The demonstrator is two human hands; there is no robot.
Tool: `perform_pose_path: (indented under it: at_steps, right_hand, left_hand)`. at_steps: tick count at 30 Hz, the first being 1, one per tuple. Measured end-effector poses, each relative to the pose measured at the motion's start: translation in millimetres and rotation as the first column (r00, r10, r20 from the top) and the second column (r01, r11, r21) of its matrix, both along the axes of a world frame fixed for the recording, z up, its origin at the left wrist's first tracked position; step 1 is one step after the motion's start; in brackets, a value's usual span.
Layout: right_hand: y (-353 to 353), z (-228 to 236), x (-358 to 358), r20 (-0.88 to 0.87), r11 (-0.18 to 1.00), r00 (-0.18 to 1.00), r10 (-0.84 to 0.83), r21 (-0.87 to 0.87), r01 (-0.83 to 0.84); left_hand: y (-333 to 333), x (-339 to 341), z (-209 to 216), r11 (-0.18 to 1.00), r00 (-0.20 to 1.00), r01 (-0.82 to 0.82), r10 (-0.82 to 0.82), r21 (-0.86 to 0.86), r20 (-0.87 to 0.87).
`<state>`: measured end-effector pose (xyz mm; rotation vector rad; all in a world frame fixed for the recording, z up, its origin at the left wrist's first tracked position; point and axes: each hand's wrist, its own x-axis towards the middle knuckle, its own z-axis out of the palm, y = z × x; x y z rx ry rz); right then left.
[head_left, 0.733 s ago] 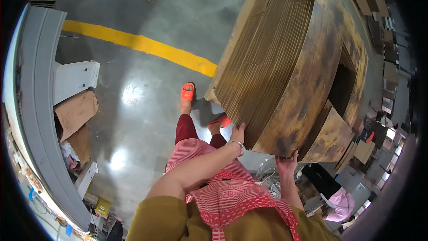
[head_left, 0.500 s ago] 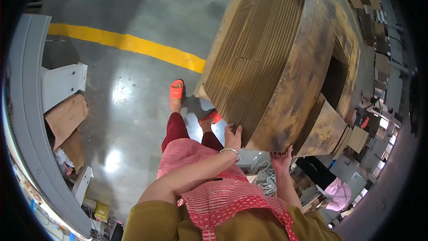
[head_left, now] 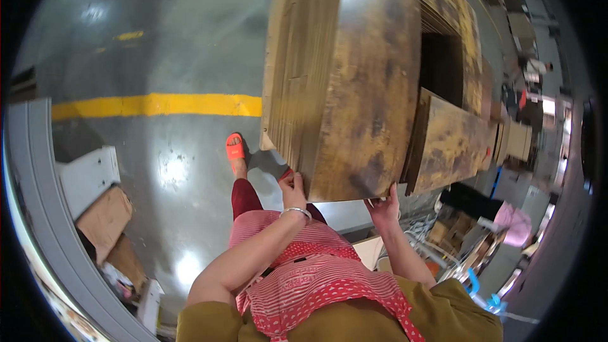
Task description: The person puts on an apron, blows dust off wooden boards using an air nozzle, and reads a document. Then, the person lifts and flips wooden boards on a stack, and walks to a workbench to pick up a container.
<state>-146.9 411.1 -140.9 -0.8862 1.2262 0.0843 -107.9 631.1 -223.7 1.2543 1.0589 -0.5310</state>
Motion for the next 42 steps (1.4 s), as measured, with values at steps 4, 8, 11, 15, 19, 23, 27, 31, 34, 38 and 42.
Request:
perform_pose_path:
  at_steps: [4,8,11,15,19,23,27,31,34,38,42]
  right_hand:
    - [-4,2,5,0.028,0.999,1.0,-0.013,0.041,0.012]
    - [4,-7,5,0.097,0.996,0.994,-0.049,0.077,0.042]
    - [3,-3,9,0.121,0.998,0.991,-0.058,0.011,0.057]
    - [-10,-27,-6,0.195,0.991,0.971,-0.135,0.029,0.132]
    - [-13,-6,-5,0.261,0.996,0.962,-0.086,0.009,0.087]
    - [-25,-25,-8,0.204,0.98,0.974,0.097,-0.191,-0.057]
    - [-16,-34,-4,0.186,0.971,0.979,0.079,-0.235,-0.034]
    - [-15,-21,-15,0.223,0.97,0.97,0.095,-0.241,-0.04]
    - [5,-34,-25,0.511,0.973,0.854,-0.096,-0.132,0.189]
    - [63,-47,-10,0.442,0.964,0.857,-0.266,0.096,0.25]
    - [62,-22,-3,0.427,0.941,0.839,-0.336,0.185,0.282]
  left_hand:
    - [15,0,-9,0.872,0.837,0.453,-0.488,0.185,0.249]
    - [28,24,-3,0.85,0.998,-0.028,-0.009,-0.525,-0.067]
    - [15,56,46,0.854,0.994,0.084,-0.108,-0.514,-0.016]
    - [11,70,60,0.754,0.958,0.249,-0.283,-0.608,0.042]
    - [1,76,69,0.768,0.918,0.368,-0.391,-0.525,0.072]
    - [3,89,49,0.779,0.8,0.548,-0.594,-0.305,-0.079]
    - [-7,83,66,0.737,0.733,0.665,-0.675,-0.121,-0.081]
    - [-14,74,86,0.646,0.644,0.763,-0.763,-0.022,-0.058]
    - [-2,96,75,0.691,0.707,0.701,-0.706,-0.175,0.043]
    - [3,122,68,0.692,0.799,0.582,-0.584,-0.427,0.143]
    - [-20,114,85,0.803,0.797,0.593,-0.576,-0.055,0.181]
